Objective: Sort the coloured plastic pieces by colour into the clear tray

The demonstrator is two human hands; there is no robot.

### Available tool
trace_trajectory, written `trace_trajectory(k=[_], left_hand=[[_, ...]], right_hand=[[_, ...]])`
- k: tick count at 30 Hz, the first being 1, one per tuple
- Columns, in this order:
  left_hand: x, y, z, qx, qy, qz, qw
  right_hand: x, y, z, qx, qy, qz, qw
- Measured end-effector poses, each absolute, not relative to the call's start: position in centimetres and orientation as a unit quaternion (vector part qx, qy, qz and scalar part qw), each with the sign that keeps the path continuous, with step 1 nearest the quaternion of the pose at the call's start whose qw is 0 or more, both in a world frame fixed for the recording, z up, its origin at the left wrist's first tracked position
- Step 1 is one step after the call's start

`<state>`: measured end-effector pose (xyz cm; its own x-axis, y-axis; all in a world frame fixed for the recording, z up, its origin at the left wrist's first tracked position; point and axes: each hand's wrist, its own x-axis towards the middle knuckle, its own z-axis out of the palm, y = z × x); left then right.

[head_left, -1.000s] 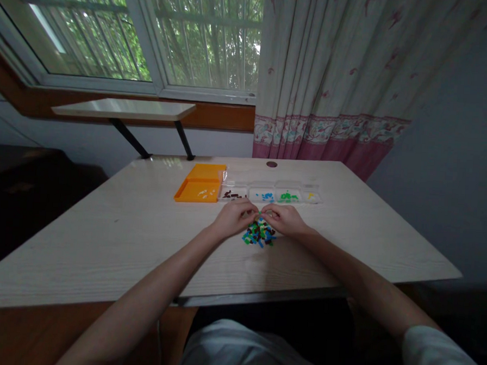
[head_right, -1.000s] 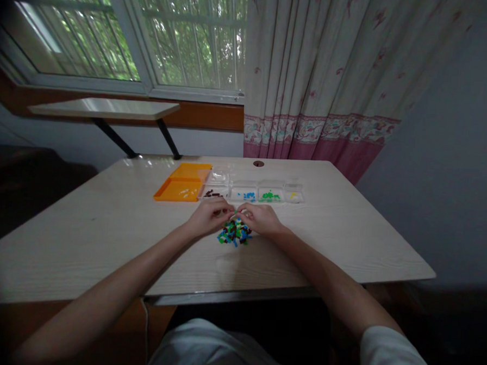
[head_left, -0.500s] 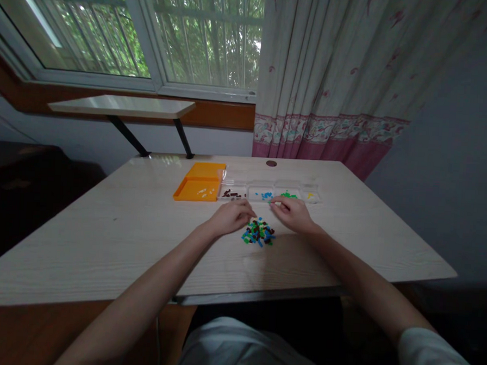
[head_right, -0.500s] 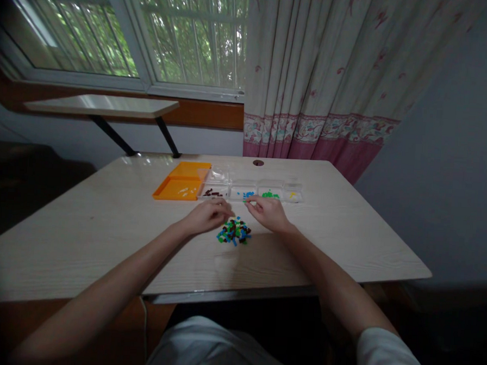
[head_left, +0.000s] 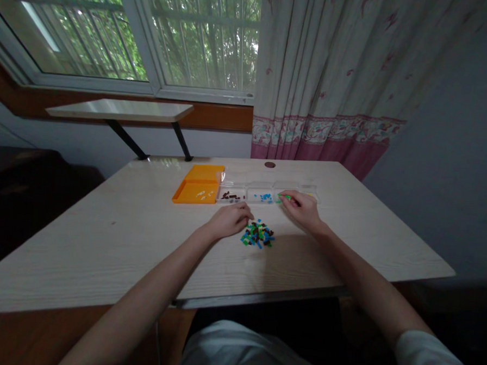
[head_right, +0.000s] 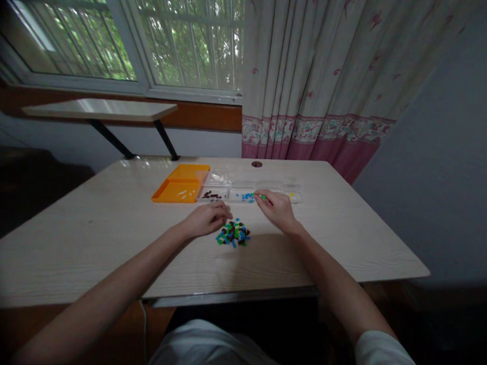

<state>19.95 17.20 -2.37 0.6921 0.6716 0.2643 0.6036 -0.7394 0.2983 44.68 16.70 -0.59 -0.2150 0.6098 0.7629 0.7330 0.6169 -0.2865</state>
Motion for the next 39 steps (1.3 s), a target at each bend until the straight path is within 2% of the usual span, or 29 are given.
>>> trace_trajectory(k=[14, 26, 32, 39], left_hand=[[19.8, 17.2, -2.1, 0.915, 0.337, 0.187, 0.122], [19.6, 17.5, -2.1, 0.913, 0.34, 0.188, 0.128], [19.5, 17.6, -1.9, 0.913, 0.345, 0.179, 0.125], [19.8, 17.7, -1.9, 0.906, 0.339, 0.201, 0.154]], right_hand=[[45.4, 17.2, -0.5, -0.463, -0.774, -0.072, 0.425], [48.7, 20.4, -2.3, -0.648, -0.698, -0.023, 0.304], [47.4, 19.6, -2.0, -0.609, -0.73, 0.002, 0.311], [44.3, 17.6, -1.8, -0.518, -0.814, 0.054, 0.257]])
